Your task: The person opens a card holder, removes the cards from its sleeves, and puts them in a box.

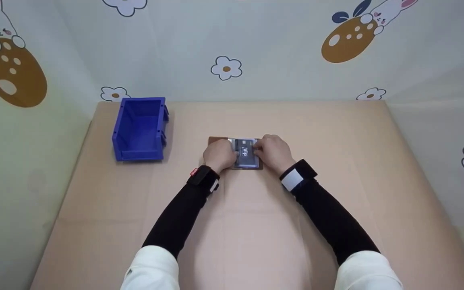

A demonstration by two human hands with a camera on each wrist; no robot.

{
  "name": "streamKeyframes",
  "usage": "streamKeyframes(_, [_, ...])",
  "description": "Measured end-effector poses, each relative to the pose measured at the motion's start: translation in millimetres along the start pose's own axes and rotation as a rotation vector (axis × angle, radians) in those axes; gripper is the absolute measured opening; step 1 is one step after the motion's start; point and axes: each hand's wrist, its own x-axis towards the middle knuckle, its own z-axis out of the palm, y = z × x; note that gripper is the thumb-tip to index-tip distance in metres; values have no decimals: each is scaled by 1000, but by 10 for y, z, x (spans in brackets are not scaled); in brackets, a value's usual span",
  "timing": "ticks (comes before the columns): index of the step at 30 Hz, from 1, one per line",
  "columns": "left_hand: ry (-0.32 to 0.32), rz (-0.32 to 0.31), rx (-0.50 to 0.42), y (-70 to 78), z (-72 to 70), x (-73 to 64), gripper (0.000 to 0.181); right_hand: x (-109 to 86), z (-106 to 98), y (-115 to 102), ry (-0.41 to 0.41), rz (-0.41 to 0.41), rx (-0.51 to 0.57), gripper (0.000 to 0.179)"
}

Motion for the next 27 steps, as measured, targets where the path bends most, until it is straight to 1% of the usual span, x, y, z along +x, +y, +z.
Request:
streamKeyframes(11, [-11, -10, 24, 8, 2, 4, 34, 8, 4, 5, -3, 8, 0, 18])
streamKeyframes(19, [-21, -27, 20, -8, -16, -2, 32, 11, 13, 7, -12, 5, 8, 19])
streamKeyframes(27, [9, -5, -10, -63, -49, -25, 30, 9, -2, 7, -5, -3, 10, 18])
